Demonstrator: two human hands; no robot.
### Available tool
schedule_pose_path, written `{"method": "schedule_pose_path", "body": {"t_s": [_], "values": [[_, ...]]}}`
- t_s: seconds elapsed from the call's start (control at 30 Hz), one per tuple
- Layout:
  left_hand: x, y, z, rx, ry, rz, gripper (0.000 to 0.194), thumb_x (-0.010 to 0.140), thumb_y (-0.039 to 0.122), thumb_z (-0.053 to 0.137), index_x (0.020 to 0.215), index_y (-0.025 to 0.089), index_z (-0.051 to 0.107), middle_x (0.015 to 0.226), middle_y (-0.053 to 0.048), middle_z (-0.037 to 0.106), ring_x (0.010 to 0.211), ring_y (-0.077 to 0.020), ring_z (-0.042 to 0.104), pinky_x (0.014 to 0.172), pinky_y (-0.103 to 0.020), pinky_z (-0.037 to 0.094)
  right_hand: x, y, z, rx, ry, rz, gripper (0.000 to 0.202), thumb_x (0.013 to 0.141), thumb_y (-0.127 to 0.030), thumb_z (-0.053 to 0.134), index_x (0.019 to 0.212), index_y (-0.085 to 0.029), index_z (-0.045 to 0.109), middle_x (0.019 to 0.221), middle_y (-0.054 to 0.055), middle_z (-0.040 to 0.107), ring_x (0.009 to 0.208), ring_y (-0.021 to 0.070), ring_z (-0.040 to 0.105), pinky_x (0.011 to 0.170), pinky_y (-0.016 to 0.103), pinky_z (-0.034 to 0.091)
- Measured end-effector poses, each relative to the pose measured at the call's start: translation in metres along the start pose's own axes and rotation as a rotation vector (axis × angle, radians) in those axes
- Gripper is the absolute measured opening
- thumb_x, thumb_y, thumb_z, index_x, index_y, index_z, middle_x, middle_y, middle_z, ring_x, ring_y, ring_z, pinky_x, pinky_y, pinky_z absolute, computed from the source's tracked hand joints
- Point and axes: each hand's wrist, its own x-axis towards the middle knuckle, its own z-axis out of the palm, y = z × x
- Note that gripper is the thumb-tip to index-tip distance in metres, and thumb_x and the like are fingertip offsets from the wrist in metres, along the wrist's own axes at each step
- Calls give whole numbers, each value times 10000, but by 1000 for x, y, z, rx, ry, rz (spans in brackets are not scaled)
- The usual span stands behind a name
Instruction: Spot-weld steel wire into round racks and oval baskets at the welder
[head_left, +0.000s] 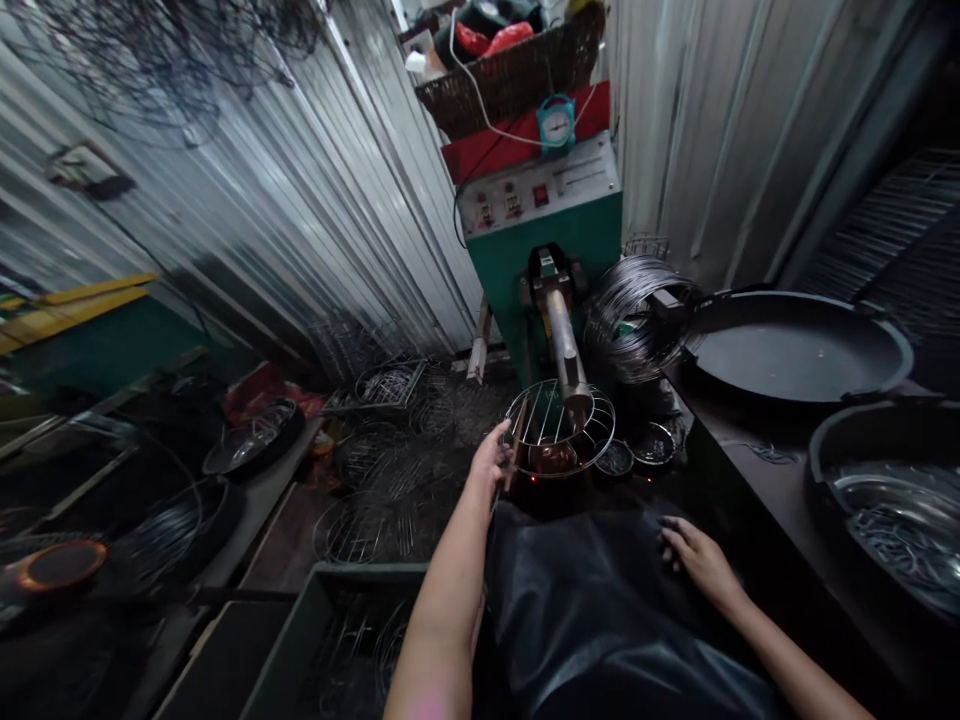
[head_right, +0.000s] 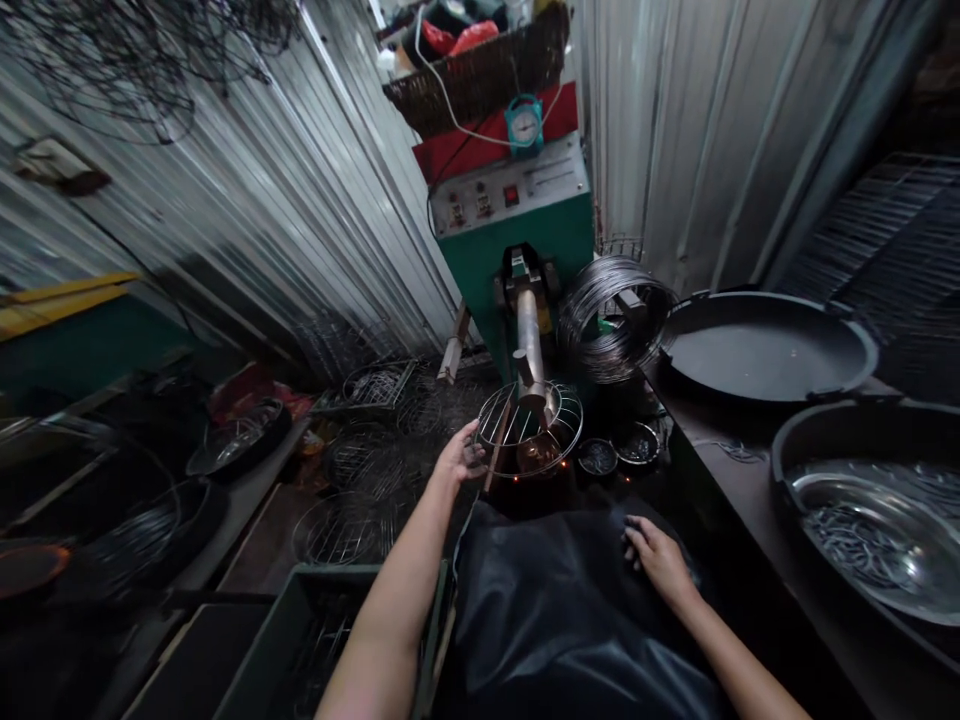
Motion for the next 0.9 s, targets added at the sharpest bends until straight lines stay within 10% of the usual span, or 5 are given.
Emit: {"method": "schedule_pose_path", "body": {"t_s": [0.27, 0.47, 0.6, 0.9], "values": [[21, 8, 11, 5, -147, -26, 314, 623, 317, 718, 622, 160, 447, 483, 41, 444, 349, -43, 343, 351, -150, 187, 10, -14, 3, 92, -32, 17, 406, 657, -501, 533, 882, -179, 637, 554, -3, 575, 453, 147, 532, 414, 273, 443], [10, -19, 9, -214, -74, 77, 317, 629, 327, 682, 625, 174, 404, 440, 109, 277, 328, 2, 164, 335, -126, 114, 12, -111, 25, 242, -110, -269, 348, 772, -469, 528, 940, -171, 593, 834, 59, 656, 700, 152, 621, 654, 279, 517], [0, -28, 16, -338, 3, 210, 327, 568, 317, 696, 627, 181, 405, 450, 121, 220, 330, -1, 143, 322, -138, 95, 27, -154, 61, 222, -218, -299, 351, 744, -483, 539, 876, -163, 596, 744, 52, 642, 594, 146, 602, 510, 257, 496], [-13, -32, 28, -396, 7, 324, 410, 505, 362, 736, 709, 186, 428, 518, 109, 279, 350, 2, 205, 333, -139, 126, 44, -162, 63, 82, -71, -229, 278, 726, -384, 511, 857, -152, 591, 621, 19, 598, 509, 137, 576, 423, 238, 469]]}}
